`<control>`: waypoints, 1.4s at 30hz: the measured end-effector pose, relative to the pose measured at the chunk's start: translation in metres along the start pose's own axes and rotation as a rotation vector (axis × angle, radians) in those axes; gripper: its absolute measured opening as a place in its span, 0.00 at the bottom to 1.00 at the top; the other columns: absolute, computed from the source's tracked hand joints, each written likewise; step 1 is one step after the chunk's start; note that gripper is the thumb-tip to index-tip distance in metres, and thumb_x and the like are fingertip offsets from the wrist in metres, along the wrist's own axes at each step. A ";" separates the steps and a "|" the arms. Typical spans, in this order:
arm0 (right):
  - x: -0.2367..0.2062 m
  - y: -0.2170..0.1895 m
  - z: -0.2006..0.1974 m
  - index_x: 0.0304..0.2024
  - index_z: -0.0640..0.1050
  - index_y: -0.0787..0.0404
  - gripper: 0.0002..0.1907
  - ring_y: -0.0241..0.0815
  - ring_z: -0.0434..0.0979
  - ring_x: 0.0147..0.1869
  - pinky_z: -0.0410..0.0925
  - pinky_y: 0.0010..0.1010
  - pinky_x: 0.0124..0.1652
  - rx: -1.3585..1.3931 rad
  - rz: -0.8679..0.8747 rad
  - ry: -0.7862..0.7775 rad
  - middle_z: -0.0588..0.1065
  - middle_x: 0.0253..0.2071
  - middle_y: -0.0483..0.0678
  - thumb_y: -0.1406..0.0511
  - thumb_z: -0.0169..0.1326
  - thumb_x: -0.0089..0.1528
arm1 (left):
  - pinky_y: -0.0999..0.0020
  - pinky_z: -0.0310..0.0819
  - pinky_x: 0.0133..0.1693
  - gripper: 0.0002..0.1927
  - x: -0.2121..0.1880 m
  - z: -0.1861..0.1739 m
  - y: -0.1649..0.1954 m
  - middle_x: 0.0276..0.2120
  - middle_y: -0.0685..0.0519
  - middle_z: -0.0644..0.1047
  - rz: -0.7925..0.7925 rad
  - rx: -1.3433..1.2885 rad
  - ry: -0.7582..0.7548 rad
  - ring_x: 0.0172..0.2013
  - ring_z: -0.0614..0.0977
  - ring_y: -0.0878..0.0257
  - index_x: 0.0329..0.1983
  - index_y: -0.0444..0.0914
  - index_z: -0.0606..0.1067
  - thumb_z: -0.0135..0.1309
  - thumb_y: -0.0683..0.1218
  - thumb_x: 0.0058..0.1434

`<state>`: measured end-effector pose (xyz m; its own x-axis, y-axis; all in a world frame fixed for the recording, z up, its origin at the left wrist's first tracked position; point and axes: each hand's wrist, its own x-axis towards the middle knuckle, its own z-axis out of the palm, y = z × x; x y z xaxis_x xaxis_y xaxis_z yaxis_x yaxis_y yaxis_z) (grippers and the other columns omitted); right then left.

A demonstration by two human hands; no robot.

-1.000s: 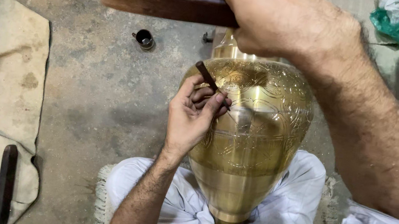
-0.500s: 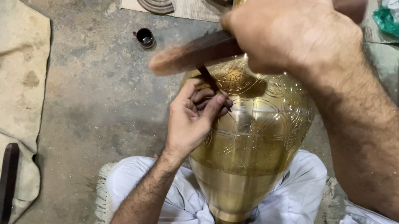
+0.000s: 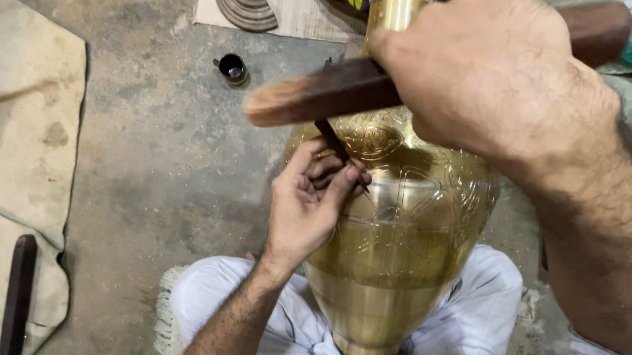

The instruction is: The person sits cross-legged on the floor holding a large brass vase between their legs and engraves decorative patterns into its surface. They hold a small chisel against the brass with one hand and strike it with a wooden mallet held in the other hand, repositioning the chisel repeatedly to work different areas of the pattern.

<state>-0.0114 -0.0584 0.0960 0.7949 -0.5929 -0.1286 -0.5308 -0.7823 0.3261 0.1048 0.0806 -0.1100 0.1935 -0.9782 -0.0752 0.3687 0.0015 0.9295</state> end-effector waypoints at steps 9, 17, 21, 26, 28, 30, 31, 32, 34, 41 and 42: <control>0.001 0.002 -0.013 0.51 0.75 0.59 0.15 0.52 0.82 0.31 0.72 0.45 0.28 0.245 0.035 0.019 0.79 0.30 0.52 0.69 0.56 0.61 | 0.67 0.86 0.48 0.16 -0.003 0.001 -0.003 0.46 0.43 0.82 0.006 0.057 0.090 0.45 0.84 0.61 0.58 0.27 0.69 0.54 0.34 0.69; 0.003 -0.008 0.014 0.49 0.77 0.62 0.12 0.49 0.82 0.30 0.73 0.44 0.29 0.170 0.070 0.008 0.79 0.31 0.53 0.64 0.56 0.64 | 0.68 0.86 0.51 0.17 -0.006 -0.001 0.000 0.45 0.45 0.82 0.092 0.085 -0.004 0.48 0.86 0.60 0.61 0.29 0.66 0.53 0.35 0.71; -0.002 -0.002 0.009 0.52 0.76 0.66 0.16 0.50 0.83 0.35 0.72 0.44 0.29 0.132 0.043 0.456 0.79 0.34 0.54 0.71 0.57 0.61 | 0.69 0.85 0.49 0.20 -0.008 0.003 0.000 0.47 0.46 0.80 0.060 0.012 0.050 0.47 0.85 0.61 0.64 0.30 0.64 0.52 0.35 0.70; -0.008 -0.002 0.004 0.56 0.76 0.64 0.21 0.49 0.83 0.41 0.74 0.43 0.34 0.184 -0.052 0.535 0.80 0.39 0.53 0.72 0.57 0.59 | 0.69 0.85 0.48 0.22 -0.010 0.002 -0.001 0.46 0.45 0.81 0.072 0.072 0.057 0.47 0.85 0.61 0.65 0.31 0.63 0.51 0.35 0.70; -0.006 -0.005 0.000 0.52 0.77 0.63 0.15 0.48 0.84 0.43 0.75 0.43 0.38 0.124 -0.058 0.550 0.80 0.38 0.51 0.70 0.58 0.62 | 0.69 0.85 0.48 0.19 -0.009 0.001 -0.003 0.46 0.44 0.81 0.077 0.073 0.042 0.47 0.85 0.60 0.63 0.31 0.63 0.51 0.35 0.71; -0.006 -0.007 -0.003 0.51 0.78 0.58 0.12 0.49 0.83 0.42 0.75 0.44 0.40 0.056 0.014 0.022 0.79 0.37 0.52 0.63 0.55 0.66 | 0.68 0.86 0.49 0.14 -0.008 -0.001 -0.004 0.47 0.43 0.81 0.084 0.054 0.024 0.47 0.86 0.59 0.59 0.30 0.65 0.52 0.34 0.72; -0.005 -0.007 -0.005 0.50 0.79 0.56 0.11 0.49 0.83 0.41 0.75 0.45 0.41 0.019 0.055 -0.238 0.79 0.37 0.52 0.59 0.53 0.69 | 0.68 0.86 0.49 0.14 -0.008 -0.001 -0.005 0.47 0.43 0.81 0.082 0.045 0.030 0.47 0.86 0.59 0.58 0.30 0.65 0.52 0.34 0.72; -0.002 -0.006 -0.006 0.51 0.79 0.59 0.13 0.51 0.83 0.41 0.75 0.45 0.39 0.115 -0.002 -0.003 0.79 0.38 0.54 0.64 0.55 0.65 | 0.68 0.86 0.49 0.14 -0.007 -0.001 -0.005 0.47 0.43 0.81 0.077 0.036 0.035 0.48 0.86 0.59 0.58 0.30 0.66 0.52 0.34 0.72; 0.004 -0.002 -0.005 0.53 0.79 0.65 0.21 0.54 0.83 0.42 0.76 0.43 0.35 0.295 -0.109 0.462 0.80 0.40 0.57 0.72 0.58 0.56 | 0.69 0.85 0.49 0.15 -0.007 -0.001 -0.005 0.47 0.44 0.81 0.053 0.020 0.038 0.47 0.85 0.60 0.59 0.31 0.66 0.51 0.34 0.72; 0.008 0.003 0.010 0.50 0.80 0.56 0.21 0.54 0.83 0.42 0.76 0.46 0.38 0.210 -0.046 0.104 0.81 0.36 0.54 0.67 0.64 0.54 | 0.70 0.84 0.49 0.17 -0.008 0.002 -0.003 0.47 0.45 0.80 0.041 0.008 0.045 0.47 0.85 0.61 0.61 0.31 0.65 0.51 0.34 0.71; 0.009 0.003 0.011 0.50 0.80 0.58 0.21 0.54 0.83 0.41 0.76 0.46 0.38 0.205 -0.057 0.152 0.81 0.36 0.55 0.67 0.65 0.53 | 0.70 0.84 0.49 0.18 -0.008 0.002 -0.003 0.46 0.45 0.80 0.054 0.007 0.044 0.47 0.85 0.61 0.62 0.31 0.65 0.51 0.34 0.71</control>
<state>-0.0094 -0.0682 0.0858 0.8521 -0.5233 0.0056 -0.5199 -0.8452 0.1236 0.1004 0.0884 -0.1117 0.2525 -0.9668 -0.0401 0.3498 0.0526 0.9353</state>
